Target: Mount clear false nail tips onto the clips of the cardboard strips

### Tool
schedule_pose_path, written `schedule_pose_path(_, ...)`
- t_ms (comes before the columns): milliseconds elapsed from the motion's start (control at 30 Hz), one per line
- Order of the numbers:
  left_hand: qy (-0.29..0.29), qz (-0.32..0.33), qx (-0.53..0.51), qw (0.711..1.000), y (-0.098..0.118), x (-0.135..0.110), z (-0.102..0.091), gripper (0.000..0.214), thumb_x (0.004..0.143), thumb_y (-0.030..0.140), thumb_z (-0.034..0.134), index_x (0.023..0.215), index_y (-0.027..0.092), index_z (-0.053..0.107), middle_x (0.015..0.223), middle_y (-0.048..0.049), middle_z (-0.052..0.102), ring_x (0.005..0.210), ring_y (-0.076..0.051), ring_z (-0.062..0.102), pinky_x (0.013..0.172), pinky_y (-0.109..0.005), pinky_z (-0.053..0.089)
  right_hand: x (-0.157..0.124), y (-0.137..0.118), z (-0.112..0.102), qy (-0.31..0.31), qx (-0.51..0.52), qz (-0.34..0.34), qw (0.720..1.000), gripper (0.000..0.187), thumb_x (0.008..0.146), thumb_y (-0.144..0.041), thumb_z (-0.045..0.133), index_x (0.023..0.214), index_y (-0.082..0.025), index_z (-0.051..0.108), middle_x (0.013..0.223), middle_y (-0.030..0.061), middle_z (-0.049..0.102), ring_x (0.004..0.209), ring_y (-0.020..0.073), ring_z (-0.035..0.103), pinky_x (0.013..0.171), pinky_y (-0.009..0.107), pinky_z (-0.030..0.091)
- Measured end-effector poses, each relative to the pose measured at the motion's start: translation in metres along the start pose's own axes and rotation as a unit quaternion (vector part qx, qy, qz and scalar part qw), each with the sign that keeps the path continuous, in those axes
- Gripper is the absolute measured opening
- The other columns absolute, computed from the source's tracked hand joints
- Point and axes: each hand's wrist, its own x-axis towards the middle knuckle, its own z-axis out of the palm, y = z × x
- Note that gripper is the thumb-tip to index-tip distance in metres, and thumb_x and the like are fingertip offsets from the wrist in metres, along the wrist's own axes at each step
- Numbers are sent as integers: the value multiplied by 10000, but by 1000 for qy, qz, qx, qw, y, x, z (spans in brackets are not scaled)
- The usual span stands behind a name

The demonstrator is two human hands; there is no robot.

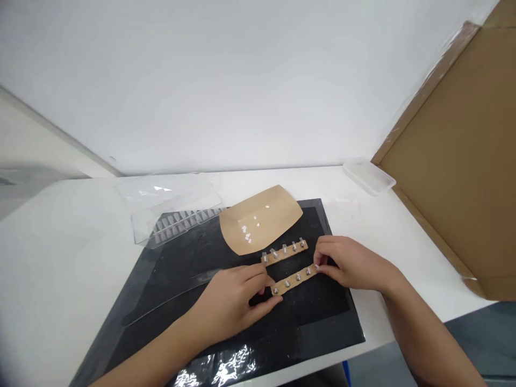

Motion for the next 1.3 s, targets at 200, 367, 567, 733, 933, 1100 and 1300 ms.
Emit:
schedule_pose_path(200, -12, 6, 5, 1000, -1, 1, -5, 189, 958, 339, 671, 840, 192, 674, 770, -16, 696, 617, -178, 648, 545, -295, 443, 3, 0, 1, -1, 16, -4, 1000, 25, 970, -233, 682, 946, -230, 679, 965, 26, 698, 864, 185, 632, 766, 321, 503)
schedule_pose_path(367, -32, 29, 118, 992, -3, -4, -21, 218, 987, 337, 624, 841, 181, 663, 786, -39, 693, 638, -205, 668, 535, -304, 444, 5, 0, 0, -8, 40, -2, 999, 155, 932, -343, 771, 1041, -240, 732, 1038, 38, 699, 914, 193, 644, 805, 329, 527)
schedule_pose_path(567, 29, 42, 224, 973, 2, -43, -50, 206, 1054, 285, 526, 935, 194, 667, 790, -36, 684, 649, -210, 657, 556, -342, 480, 7, 2, 5, -18, 42, -6, 999, 162, 924, -379, 787, 1039, -265, 779, 1044, 38, 686, 900, 189, 651, 780, 324, 530)
schedule_pose_path(733, 164, -123, 224, 953, -12, -100, -50, 232, 1033, 375, 570, 1161, 195, 641, 1089, -117, 688, 1029, -303, 657, 876, -444, 561, 11, -1, 13, -16, 35, -25, 999, 161, 945, -356, 765, 1083, -274, 771, 1048, 34, 681, 900, 183, 652, 802, 324, 537)
schedule_pose_path(933, 158, -226, 197, 941, -41, -141, -34, 440, 1015, 551, 542, 1295, 226, 642, 1262, -136, 654, 1159, -378, 607, 1000, -580, 516, 14, -4, 18, -13, 44, -29, 999, 172, 933, -351, 773, 1080, -263, 755, 1022, 29, 660, 869, 171, 642, 775, 312, 546)
schedule_pose_path(1100, 183, -226, 144, 946, -43, -135, -33, 295, 1045, 469, 535, 1106, 243, 714, 1170, -104, 709, 1067, -305, 668, 959, -494, 545, 12, 0, 15, -13, 44, -34, 998, 204, 899, -337, 791, 1073, -246, 735, 973, 23, 672, 851, 174, 643, 779, 318, 547)
schedule_pose_path(1300, 174, -220, 130, 951, -43, -128, -37, 349, 1050, 523, 496, 1093, 230, 682, 1101, -102, 746, 1013, -308, 713, 894, -465, 585, 8, 10, 7, 24, 41, 19, 999, 201, 922, -271, 697, 1117, -226, 716, 911, 28, 703, 780, 174, 658, 702, 305, 542)
